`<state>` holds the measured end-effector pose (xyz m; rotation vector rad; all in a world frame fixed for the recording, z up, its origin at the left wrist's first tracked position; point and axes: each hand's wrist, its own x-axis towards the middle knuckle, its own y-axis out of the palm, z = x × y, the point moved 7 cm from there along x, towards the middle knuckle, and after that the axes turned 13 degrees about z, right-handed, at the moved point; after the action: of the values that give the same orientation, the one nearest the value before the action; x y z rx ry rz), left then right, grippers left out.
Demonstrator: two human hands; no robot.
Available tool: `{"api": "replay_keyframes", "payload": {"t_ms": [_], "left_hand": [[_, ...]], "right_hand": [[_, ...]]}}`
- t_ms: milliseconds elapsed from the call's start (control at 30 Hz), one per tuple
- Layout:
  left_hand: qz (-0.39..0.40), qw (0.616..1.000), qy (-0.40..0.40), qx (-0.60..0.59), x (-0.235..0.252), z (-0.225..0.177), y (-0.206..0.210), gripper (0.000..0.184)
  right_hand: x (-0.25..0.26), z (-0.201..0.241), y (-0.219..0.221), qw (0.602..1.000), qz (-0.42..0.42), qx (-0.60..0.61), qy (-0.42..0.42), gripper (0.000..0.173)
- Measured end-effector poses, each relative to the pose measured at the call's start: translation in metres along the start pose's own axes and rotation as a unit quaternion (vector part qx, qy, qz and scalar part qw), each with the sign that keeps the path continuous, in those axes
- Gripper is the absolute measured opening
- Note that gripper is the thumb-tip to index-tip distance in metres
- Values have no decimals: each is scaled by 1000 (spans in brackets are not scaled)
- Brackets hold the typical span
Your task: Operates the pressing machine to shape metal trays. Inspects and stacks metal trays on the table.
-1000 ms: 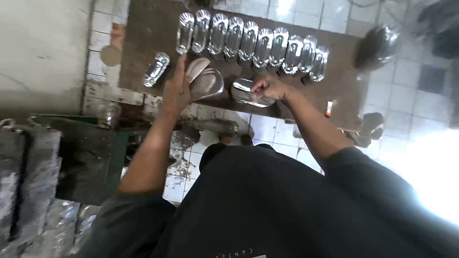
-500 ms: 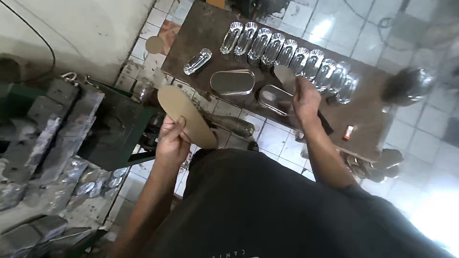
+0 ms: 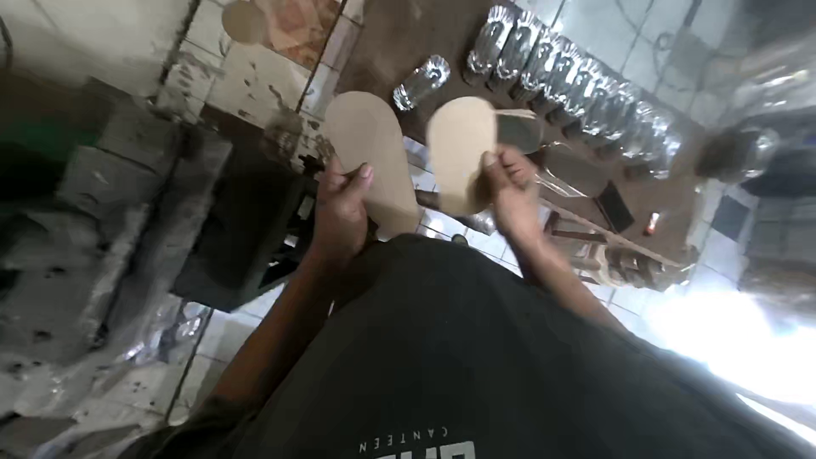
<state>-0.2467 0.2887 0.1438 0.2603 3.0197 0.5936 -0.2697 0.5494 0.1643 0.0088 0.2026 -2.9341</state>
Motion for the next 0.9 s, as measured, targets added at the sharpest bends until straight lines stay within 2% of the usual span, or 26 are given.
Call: {"api": "replay_keyframes", "payload": {"t_ms": [100,200,233,300,367,400,467,500,533,567,600,633,667,700,733,767,833,900], "left_hand": [[25,1000,-13,4,8,-18,-3,48],[27,999,23,-15,9,-39,-1,48],[34,998,42,-16,9,-46,2,48],[61,997,50,-22,9,-52,18,48],[80,996,34,1,2,-51,47,40],[123,991,54,8,-1,-49,64,41],[312,943,107,48,-2,-37,100,61],[313,943,105,43,-4,-32,129,51],[226,973,43,9,-4,-21,164,35],[45,997,-68,-3,2,0,192,18],[101,990,-90,28,16,43,198,28],[294,949,-60,95,33,100,191,57],[306,921,-107,214,41,152,193,75],[299,860,-206,357,49,196,207,80],[355,736,-315,483,59,242,226,88],[406,616,-371,564,68,288,237,91],[427,622,-237,612,83,373,226,86],[416,634,-196,622,101,416,229,64]], "right_hand": [[8,36,81,996,63,59,18,20],[13,60,101,981,166,72,67,18],[12,70,100,976,200,64,59,20],[4,91,88,971,234,28,-32,36],[-11,109,68,966,216,-8,-141,29],[-18,114,59,959,229,-10,-168,26],[-33,117,40,948,270,-28,-169,21],[-39,110,27,946,280,-61,-151,24],[-44,97,10,945,290,-78,-132,30],[-45,76,-14,950,277,-72,-122,30],[-47,46,-44,964,233,-54,-118,23],[-55,8,-79,975,189,-55,-107,22],[-68,-38,-113,981,155,-83,-81,24],[-89,-90,-147,980,140,-141,-21,31],[-120,-145,-180,967,148,-192,73,34],[-161,-200,-207,944,162,-224,178,32],[-267,-276,-253,878,188,-211,386,30],[-381,-307,-290,812,185,-187,521,32]]}}
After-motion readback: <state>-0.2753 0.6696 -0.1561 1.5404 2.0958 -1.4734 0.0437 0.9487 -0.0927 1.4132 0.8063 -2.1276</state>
